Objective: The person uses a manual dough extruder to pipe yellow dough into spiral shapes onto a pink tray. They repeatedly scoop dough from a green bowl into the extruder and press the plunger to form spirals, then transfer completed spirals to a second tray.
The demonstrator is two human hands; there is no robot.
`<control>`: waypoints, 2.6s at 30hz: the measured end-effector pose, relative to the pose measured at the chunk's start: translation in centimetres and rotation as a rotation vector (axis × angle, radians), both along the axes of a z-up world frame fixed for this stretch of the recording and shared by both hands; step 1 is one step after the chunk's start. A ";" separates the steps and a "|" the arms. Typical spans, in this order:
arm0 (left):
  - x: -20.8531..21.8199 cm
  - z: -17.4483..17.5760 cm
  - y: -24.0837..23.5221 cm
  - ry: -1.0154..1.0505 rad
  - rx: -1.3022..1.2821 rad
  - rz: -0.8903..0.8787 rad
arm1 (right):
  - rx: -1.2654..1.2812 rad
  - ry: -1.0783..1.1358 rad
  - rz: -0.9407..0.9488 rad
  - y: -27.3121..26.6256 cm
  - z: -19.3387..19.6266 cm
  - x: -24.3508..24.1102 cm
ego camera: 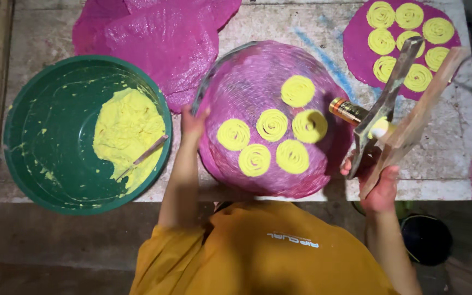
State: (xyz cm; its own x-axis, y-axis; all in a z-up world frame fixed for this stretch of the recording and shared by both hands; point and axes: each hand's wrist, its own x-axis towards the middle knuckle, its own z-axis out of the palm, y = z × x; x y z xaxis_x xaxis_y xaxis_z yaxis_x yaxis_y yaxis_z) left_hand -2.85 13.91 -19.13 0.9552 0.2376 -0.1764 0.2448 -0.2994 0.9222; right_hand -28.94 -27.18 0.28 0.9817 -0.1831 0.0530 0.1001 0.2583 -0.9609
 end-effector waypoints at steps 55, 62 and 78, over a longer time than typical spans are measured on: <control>-3.0 18.7 -6.5 -0.297 -1.922 -0.387 | -1.006 0.628 0.851 6.4 5.7 16.1; -2.7 17.1 -5.7 -0.296 -1.896 -0.311 | -1.159 0.632 0.780 9.4 7.0 16.5; -2.5 21.8 -7.4 -0.333 -1.889 -0.254 | -1.220 0.554 0.738 7.6 11.6 17.0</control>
